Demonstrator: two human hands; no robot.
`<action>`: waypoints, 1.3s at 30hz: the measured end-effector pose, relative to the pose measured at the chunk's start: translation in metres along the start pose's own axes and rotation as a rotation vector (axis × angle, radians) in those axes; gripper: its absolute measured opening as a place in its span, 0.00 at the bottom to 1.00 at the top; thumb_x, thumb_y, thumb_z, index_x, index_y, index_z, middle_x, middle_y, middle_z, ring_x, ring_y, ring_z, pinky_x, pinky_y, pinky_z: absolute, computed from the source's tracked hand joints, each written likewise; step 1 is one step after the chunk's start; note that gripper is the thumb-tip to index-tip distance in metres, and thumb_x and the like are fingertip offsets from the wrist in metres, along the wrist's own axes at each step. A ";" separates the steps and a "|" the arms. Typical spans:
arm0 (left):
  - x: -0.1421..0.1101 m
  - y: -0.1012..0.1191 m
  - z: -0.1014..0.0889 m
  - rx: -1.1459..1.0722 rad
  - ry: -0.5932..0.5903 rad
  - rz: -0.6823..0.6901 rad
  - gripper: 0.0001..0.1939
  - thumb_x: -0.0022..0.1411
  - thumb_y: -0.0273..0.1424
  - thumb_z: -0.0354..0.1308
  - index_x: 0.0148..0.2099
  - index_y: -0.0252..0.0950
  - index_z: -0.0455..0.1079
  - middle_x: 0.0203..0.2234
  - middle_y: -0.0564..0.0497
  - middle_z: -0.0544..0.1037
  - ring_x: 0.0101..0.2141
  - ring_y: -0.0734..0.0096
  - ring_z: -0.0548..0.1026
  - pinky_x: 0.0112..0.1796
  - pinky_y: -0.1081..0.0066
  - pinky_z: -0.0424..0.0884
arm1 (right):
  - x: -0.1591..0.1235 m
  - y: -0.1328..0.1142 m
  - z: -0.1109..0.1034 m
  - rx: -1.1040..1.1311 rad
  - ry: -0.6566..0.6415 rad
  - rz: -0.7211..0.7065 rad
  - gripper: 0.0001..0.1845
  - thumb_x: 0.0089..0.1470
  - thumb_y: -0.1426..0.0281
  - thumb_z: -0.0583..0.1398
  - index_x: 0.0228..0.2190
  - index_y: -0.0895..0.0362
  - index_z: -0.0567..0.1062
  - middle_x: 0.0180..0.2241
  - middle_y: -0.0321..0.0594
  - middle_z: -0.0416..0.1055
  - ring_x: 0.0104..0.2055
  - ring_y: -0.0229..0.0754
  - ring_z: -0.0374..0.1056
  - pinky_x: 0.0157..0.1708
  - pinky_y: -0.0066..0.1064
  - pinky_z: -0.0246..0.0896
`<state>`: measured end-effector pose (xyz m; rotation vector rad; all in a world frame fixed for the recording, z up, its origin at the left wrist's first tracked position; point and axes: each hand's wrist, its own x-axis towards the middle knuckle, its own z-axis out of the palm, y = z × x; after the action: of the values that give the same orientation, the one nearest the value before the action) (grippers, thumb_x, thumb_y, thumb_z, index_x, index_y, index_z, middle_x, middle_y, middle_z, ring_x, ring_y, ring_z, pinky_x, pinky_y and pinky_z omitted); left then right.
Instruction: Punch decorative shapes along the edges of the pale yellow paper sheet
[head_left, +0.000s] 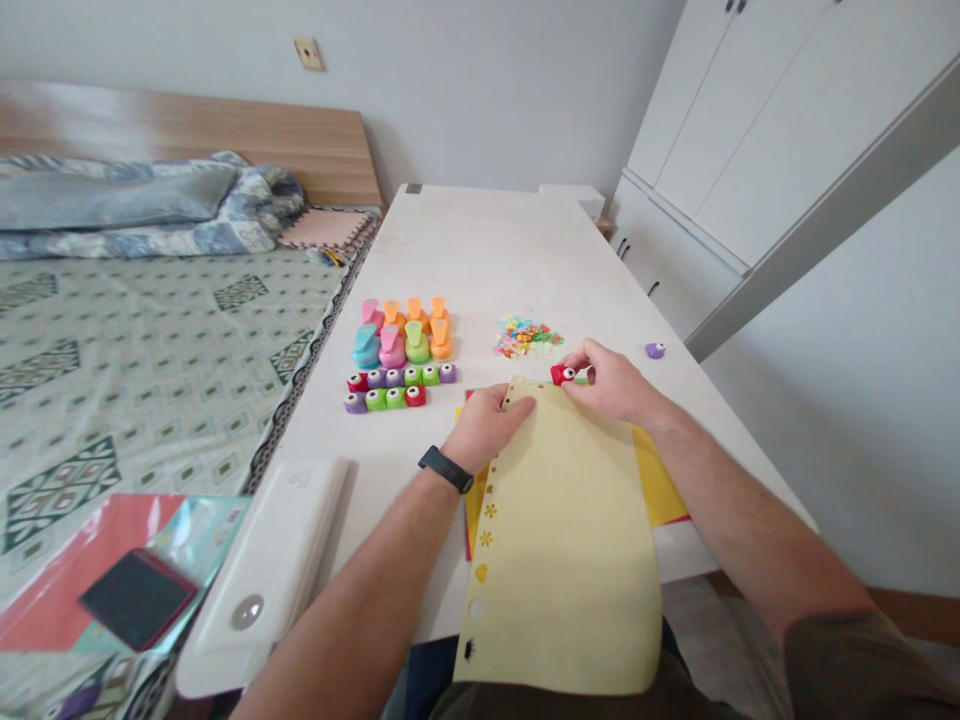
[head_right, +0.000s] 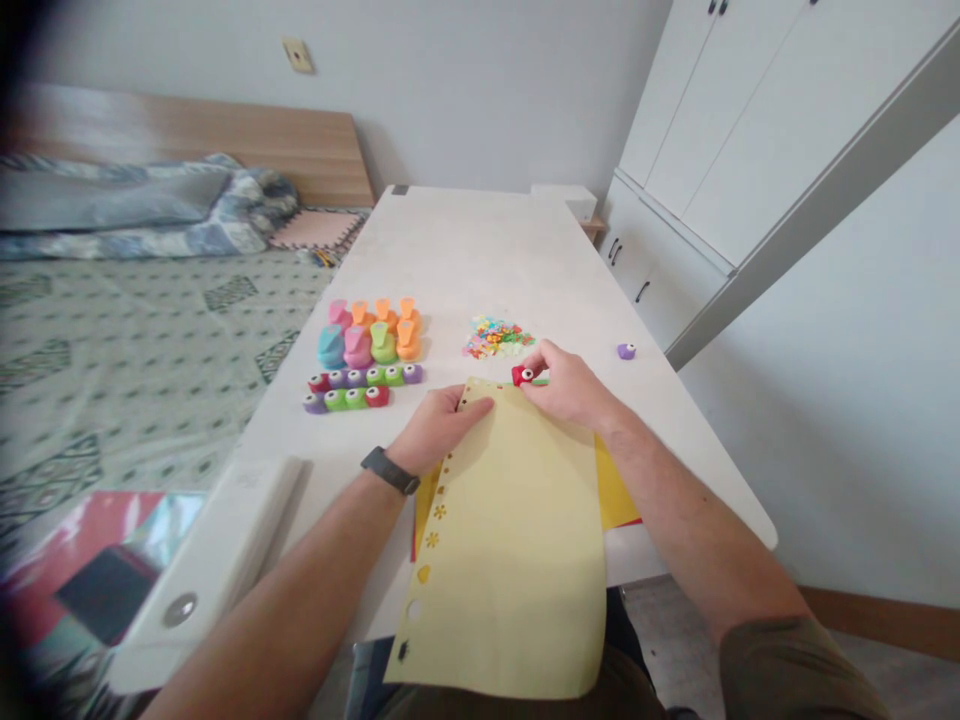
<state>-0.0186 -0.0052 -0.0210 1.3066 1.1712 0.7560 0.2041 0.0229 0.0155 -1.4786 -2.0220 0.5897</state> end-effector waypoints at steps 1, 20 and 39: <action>0.000 0.000 0.000 0.002 0.002 -0.002 0.20 0.60 0.45 0.61 0.44 0.34 0.76 0.35 0.45 0.83 0.28 0.65 0.80 0.25 0.72 0.71 | 0.001 -0.001 0.002 0.012 0.000 0.009 0.11 0.48 0.66 0.64 0.36 0.54 0.74 0.40 0.39 0.79 0.30 0.38 0.68 0.32 0.30 0.60; -0.001 0.002 -0.001 0.064 0.028 0.030 0.19 0.60 0.45 0.61 0.42 0.33 0.77 0.33 0.46 0.83 0.28 0.66 0.78 0.25 0.74 0.69 | -0.005 0.005 0.015 0.152 0.008 0.041 0.12 0.50 0.64 0.65 0.37 0.53 0.72 0.41 0.40 0.78 0.33 0.39 0.70 0.33 0.33 0.63; -0.003 0.004 0.000 0.083 0.048 0.038 0.19 0.60 0.45 0.60 0.41 0.34 0.77 0.31 0.48 0.82 0.26 0.67 0.77 0.24 0.74 0.68 | -0.006 0.006 0.013 0.233 -0.016 0.049 0.14 0.50 0.64 0.66 0.37 0.54 0.71 0.41 0.40 0.78 0.31 0.38 0.69 0.32 0.32 0.64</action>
<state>-0.0188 -0.0072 -0.0165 1.3894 1.2299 0.7773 0.2010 0.0189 0.0011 -1.3901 -1.8616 0.8299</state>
